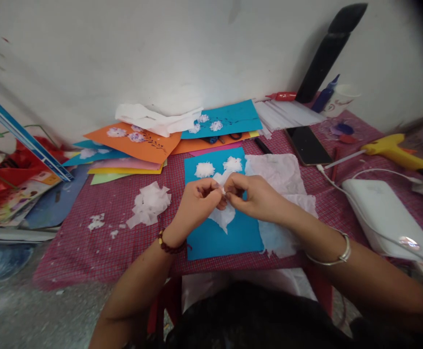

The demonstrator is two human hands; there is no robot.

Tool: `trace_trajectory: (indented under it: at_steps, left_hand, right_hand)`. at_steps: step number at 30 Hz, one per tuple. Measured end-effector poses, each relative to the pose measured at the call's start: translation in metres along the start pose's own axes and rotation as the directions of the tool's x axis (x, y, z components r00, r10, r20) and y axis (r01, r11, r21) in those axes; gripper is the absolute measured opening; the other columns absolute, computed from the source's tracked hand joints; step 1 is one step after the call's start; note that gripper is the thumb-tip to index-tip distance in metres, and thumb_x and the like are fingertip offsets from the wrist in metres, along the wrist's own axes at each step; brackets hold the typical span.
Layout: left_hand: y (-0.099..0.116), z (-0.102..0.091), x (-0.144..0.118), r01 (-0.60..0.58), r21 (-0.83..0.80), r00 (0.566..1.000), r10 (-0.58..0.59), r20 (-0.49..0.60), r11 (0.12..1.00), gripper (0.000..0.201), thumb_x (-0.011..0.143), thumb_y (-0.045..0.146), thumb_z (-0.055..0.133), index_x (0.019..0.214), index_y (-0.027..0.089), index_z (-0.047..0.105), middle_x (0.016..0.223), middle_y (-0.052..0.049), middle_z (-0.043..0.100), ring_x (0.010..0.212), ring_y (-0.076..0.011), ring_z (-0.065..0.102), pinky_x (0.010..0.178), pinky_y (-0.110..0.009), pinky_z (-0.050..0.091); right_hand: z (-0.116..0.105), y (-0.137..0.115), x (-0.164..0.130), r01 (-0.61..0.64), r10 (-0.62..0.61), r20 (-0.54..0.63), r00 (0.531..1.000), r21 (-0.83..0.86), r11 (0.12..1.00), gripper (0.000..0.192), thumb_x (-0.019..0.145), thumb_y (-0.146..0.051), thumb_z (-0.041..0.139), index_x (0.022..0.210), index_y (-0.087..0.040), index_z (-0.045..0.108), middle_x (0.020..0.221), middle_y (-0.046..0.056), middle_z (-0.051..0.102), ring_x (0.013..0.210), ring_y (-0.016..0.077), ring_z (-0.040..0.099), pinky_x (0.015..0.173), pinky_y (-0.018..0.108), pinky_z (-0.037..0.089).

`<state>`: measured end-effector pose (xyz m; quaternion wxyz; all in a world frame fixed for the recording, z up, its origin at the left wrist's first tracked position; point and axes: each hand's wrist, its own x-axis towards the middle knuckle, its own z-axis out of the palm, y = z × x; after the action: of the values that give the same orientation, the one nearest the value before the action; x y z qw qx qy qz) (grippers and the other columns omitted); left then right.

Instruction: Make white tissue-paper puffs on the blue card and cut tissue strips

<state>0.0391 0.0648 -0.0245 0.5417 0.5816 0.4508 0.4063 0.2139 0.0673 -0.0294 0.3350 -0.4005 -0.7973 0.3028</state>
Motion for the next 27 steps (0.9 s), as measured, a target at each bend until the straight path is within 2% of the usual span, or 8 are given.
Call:
trace_trajectory:
  at_steps: [8, 12, 18, 22, 25, 27]
  left_hand:
    - [0.002, 0.000, -0.002, -0.032, 0.101, 0.999, 0.034, -0.013, 0.994, 0.011, 0.074, 0.020, 0.057, 0.063, 0.017, 0.058, 0.056, 0.001, 0.063, 0.052, -0.0100, 0.061, 0.055, -0.021, 0.053]
    - [0.001, 0.002, -0.002, -0.095, 0.161, 0.993, 0.105, -0.053, 0.982, 0.013, 0.075, 0.023, 0.058, 0.062, 0.018, 0.056, 0.055, 0.002, 0.059, 0.050, -0.0088, 0.056, 0.050, -0.020, 0.046]
    - [-0.003, 0.007, -0.003, -0.163, 0.219, 0.979, 0.185, -0.086, 0.962, 0.014, 0.075, 0.026, 0.058, 0.064, 0.018, 0.056, 0.055, 0.003, 0.053, 0.052, -0.0091, 0.051, 0.048, -0.022, 0.043]
    - [-0.004, 0.006, -0.001, -0.112, 0.134, 0.983, 0.129, -0.129, 0.985, 0.012, 0.073, 0.026, 0.059, 0.065, 0.019, 0.055, 0.056, 0.003, 0.055, 0.052, -0.0090, 0.053, 0.049, -0.021, 0.044]
    - [-0.005, 0.000, 0.003, -0.041, -0.038, 0.983, 0.033, -0.181, 0.998, 0.008, 0.070, 0.025, 0.057, 0.065, 0.019, 0.052, 0.055, 0.004, 0.056, 0.048, -0.0074, 0.052, 0.047, -0.019, 0.043]
    - [-0.005, -0.006, 0.007, -0.001, -0.148, 0.982, -0.026, -0.185, 0.989, 0.007, 0.067, 0.024, 0.055, 0.065, 0.019, 0.051, 0.054, 0.005, 0.055, 0.047, -0.0070, 0.052, 0.046, -0.019, 0.043]
  right_hand:
    - [-0.001, 0.000, -0.001, -0.026, 0.026, 0.007, 1.000, 0.016, 1.000, 0.005, 0.081, -0.016, 0.053, 0.081, -0.021, 0.053, 0.065, -0.003, 0.059, 0.058, 0.0105, 0.053, 0.056, 0.025, 0.036]
    - [-0.004, -0.005, 0.000, -0.033, 0.034, -0.011, 0.999, 0.087, 0.996, 0.001, 0.083, -0.020, 0.054, 0.083, -0.021, 0.053, 0.070, -0.001, 0.062, 0.062, 0.0122, 0.054, 0.058, 0.026, 0.040]
    - [-0.002, -0.006, 0.000, -0.030, 0.037, -0.087, 0.996, 0.076, 0.997, 0.013, 0.086, -0.029, 0.052, 0.077, -0.020, 0.055, 0.065, -0.001, 0.059, 0.059, 0.0123, 0.051, 0.056, 0.028, 0.038]
    - [-0.001, -0.003, 0.002, -0.123, 0.147, -0.208, 0.967, 0.125, 0.985, 0.015, 0.084, -0.027, 0.053, 0.071, -0.020, 0.053, 0.059, -0.002, 0.054, 0.054, 0.0111, 0.047, 0.053, 0.028, 0.035]
    - [-0.002, 0.000, 0.005, -0.198, 0.281, -0.255, 0.925, 0.308, 0.931, 0.015, 0.083, -0.025, 0.055, 0.069, -0.021, 0.051, 0.056, -0.003, 0.053, 0.052, 0.0110, 0.050, 0.052, 0.027, 0.038]
    - [-0.003, 0.003, 0.006, -0.202, 0.342, -0.258, 0.904, 0.447, 0.872, 0.017, 0.084, -0.026, 0.055, 0.069, -0.021, 0.051, 0.056, -0.004, 0.054, 0.052, 0.0108, 0.052, 0.054, 0.027, 0.041]
